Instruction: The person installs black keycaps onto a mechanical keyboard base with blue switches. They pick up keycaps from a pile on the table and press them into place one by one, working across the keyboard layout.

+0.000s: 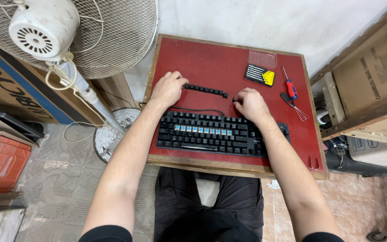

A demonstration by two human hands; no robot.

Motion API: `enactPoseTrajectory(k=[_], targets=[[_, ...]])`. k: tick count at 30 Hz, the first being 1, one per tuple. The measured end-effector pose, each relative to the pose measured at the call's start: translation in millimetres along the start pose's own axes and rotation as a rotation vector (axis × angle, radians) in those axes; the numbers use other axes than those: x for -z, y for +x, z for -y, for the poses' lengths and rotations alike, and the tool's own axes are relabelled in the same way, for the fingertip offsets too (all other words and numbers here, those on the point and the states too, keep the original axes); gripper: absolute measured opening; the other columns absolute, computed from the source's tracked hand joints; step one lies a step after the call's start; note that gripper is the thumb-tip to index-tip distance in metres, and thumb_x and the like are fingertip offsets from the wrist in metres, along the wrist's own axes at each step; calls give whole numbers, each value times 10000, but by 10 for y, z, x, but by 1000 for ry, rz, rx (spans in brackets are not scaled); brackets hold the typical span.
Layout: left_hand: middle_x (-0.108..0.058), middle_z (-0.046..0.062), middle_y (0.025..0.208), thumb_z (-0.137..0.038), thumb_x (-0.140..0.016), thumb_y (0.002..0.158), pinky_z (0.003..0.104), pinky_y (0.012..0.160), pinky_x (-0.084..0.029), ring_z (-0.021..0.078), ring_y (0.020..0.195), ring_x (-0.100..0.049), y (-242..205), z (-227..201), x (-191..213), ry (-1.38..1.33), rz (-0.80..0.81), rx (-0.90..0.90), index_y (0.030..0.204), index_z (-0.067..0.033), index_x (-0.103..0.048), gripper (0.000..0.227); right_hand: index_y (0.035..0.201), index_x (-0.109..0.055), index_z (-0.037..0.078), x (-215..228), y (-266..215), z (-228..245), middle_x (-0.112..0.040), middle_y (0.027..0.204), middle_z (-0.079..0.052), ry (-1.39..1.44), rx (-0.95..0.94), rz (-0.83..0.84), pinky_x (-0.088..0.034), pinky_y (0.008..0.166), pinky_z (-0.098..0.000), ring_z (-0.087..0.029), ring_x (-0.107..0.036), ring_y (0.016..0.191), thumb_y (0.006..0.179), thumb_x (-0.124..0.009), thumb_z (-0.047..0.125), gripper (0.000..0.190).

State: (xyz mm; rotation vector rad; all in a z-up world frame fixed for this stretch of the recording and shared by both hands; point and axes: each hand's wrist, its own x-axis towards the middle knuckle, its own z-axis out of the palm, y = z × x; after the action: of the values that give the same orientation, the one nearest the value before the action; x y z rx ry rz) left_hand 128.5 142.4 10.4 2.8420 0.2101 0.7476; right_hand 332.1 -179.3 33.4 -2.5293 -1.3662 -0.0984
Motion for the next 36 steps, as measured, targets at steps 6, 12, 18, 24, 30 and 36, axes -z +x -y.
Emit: enactPoseTrajectory(k=[6, 12, 18, 24, 30, 36], targets=[[-754, -60, 1019, -290, -820, 971, 394, 953, -615, 201, 1127, -716, 164, 287, -531, 46, 165, 103, 997, -250, -819, 48, 1035, -832, 151, 188, -261, 182, -798, 1003, -35, 63, 8, -69, -677, 879, -417, -274, -784, 1079, 947, -836, 178, 92], [-736, 6, 1091, -260, -891, 923, 437, 960, -636, 248, 1172, -723, 193, 12, -175, -24, 190, 142, 1115, -199, -760, 240, 1009, -832, 97, 549, -879, 796, -831, 1081, -87, 350, 212, -136, -675, 822, -388, -309, -784, 1074, 884, -852, 60, 132], [-770, 1, 1094, -201, -868, 949, 435, 977, -642, 230, 1179, -745, 127, -101, 10, -76, 223, 151, 1132, -192, -758, 214, 1018, -833, 73, 516, -1250, 837, -835, 1095, -93, 361, 224, -112, -678, 846, -378, -302, -788, 1075, 900, -828, 26, 127], [-789, 45, 1048, -149, -878, 942, 445, 964, -633, 281, 1127, -755, -323, -342, 600, -235, 126, 94, 1096, -167, -795, 175, 1042, -834, 89, 443, -1288, 718, -837, 1145, -64, 287, 261, -108, -656, 942, -386, -278, -786, 1131, 961, -826, 56, 88], [-837, -7, 1133, -105, -876, 933, 402, 1010, -625, 243, 1187, -756, -1023, -523, 880, -329, -14, -3, 1046, -190, -828, 150, 1020, -829, 71, 527, -1285, 816, -834, 1126, -75, 158, 300, -62, -647, 972, -366, -258, -790, 1128, 989, -795, 57, 49], [-812, -77, 1153, -175, -852, 939, 376, 1041, -583, 174, 1250, -724, -1373, -513, 693, -164, -27, -120, 1075, -236, -833, 150, 1081, -826, 82, 433, -1309, 711, -796, 1163, -58, 89, 328, -52, -642, 991, -342, -235, -768, 1170, 1056, -735, 97, 96]])
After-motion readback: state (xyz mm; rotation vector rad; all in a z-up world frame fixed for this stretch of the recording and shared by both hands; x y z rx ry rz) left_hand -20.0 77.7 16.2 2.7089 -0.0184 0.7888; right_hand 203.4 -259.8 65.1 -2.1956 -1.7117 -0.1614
